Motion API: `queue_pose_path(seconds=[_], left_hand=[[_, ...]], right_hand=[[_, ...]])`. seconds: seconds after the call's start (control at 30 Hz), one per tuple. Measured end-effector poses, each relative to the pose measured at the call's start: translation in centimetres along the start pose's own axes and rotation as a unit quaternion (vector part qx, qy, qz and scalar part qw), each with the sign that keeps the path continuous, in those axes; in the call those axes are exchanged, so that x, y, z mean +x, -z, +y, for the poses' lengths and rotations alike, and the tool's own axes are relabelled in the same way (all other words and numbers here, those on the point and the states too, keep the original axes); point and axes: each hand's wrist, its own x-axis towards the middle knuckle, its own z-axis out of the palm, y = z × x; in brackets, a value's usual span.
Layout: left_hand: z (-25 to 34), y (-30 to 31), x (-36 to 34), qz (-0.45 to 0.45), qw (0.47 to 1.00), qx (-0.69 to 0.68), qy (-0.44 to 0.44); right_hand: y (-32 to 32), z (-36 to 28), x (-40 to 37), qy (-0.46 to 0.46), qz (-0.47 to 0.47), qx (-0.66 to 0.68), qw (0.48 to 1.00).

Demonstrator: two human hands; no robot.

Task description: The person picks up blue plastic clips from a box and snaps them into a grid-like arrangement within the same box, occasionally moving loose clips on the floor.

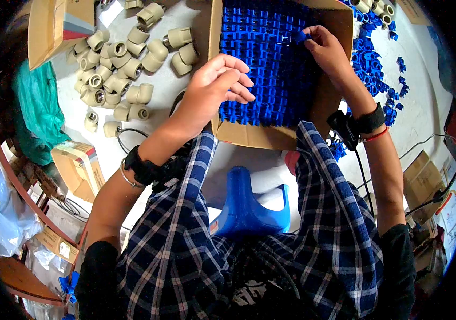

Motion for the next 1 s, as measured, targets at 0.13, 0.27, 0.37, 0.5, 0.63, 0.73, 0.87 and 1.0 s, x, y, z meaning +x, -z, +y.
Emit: queue_pose_path(seconds=[0.13,0.27,0.37,0.5,0.63,0.73,0.87,1.0], left_hand=[[0.0,0.0,0.0,-0.001,1.000,0.001,0.002],[0.3,-0.3,0.0,0.007,1.000,0.003,0.013],[0.2,-0.2,0.1,0.008,1.000,-0.005,0.015],[0.5,-0.5,0.2,0.032,0.998,-0.020,0.041],[0.7,-0.8,0.2,0.048,0.998,-0.009,0.050],[0.9,-0.9,0.2,0.048,0.997,0.000,0.053],[0.9,-0.9,0.2,0.050,0.997,-0.002,0.053],[0.9,-1.0,0.1,0.053,0.997,0.004,0.059]], right_hand=[[-0.6,0.3,-0.2,0.055,0.049,-0.054,0.996],[-0.6,0.2,-0.5,0.039,0.061,-0.073,0.995],[-0.5,-1.0,-1.0,0.061,0.080,-0.101,0.990],[-0.9,-1.4,-1.2,0.075,0.098,-0.094,0.988],[-0.8,-1.3,-1.2,0.080,0.088,-0.102,0.988],[-0.7,-1.2,-1.2,0.093,0.072,-0.119,0.986],[-0.8,-1.3,-1.3,0.092,0.057,-0.110,0.988],[-0.9,-1.3,-1.2,0.083,0.056,-0.121,0.988]])
